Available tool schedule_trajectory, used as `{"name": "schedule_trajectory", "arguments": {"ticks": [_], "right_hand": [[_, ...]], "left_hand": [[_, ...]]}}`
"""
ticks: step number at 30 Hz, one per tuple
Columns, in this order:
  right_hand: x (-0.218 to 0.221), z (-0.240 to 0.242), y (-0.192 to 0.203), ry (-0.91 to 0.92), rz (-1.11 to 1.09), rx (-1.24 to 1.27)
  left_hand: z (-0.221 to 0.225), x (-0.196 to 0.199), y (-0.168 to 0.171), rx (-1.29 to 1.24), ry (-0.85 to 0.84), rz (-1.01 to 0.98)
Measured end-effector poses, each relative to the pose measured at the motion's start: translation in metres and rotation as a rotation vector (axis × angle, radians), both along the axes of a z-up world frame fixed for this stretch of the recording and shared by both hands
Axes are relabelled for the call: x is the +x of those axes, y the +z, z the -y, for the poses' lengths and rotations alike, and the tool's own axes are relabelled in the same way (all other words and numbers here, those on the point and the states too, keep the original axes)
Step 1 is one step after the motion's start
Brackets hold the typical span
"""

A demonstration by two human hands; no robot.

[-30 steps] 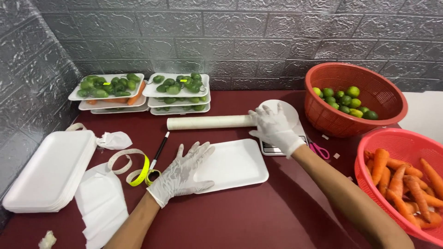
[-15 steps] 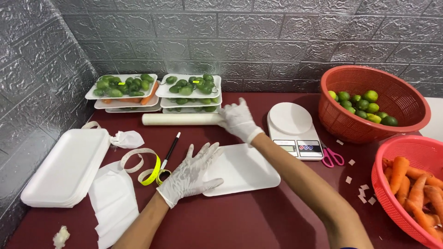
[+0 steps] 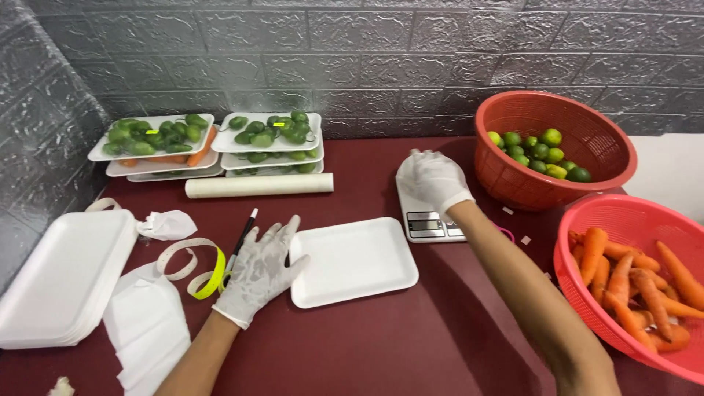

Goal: Weighing individual limes on a digital scale and arranging them into a foam tray for packaging.

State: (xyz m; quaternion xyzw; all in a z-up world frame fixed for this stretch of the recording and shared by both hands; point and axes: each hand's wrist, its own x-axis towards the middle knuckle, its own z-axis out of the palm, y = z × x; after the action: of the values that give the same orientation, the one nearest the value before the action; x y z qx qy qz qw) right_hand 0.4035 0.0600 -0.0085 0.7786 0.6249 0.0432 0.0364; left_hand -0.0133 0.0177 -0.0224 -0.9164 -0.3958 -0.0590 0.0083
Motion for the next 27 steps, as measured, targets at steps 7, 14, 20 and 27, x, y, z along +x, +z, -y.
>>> {"name": "schedule_trajectory", "arguments": {"ticks": [7, 14, 20, 27], "right_hand": [[0.045, 0.046, 0.019, -0.26, -0.34, -0.088], [-0.009, 0.087, 0.071, -0.256, -0.396, -0.08], [-0.045, 0.107, 0.088, -0.236, -0.35, -0.211], [-0.077, 0.147, 0.086, -0.132, -0.348, -0.251]], "left_hand": [[-0.013, 0.004, -0.016, 0.046, 0.186, 0.15], [-0.001, 0.003, 0.036, -0.656, 0.462, 0.84], [-0.019, -0.016, 0.021, -0.783, 0.357, 1.19], [-0.015, -0.005, 0.02, -0.779, 0.396, 1.387]]}}
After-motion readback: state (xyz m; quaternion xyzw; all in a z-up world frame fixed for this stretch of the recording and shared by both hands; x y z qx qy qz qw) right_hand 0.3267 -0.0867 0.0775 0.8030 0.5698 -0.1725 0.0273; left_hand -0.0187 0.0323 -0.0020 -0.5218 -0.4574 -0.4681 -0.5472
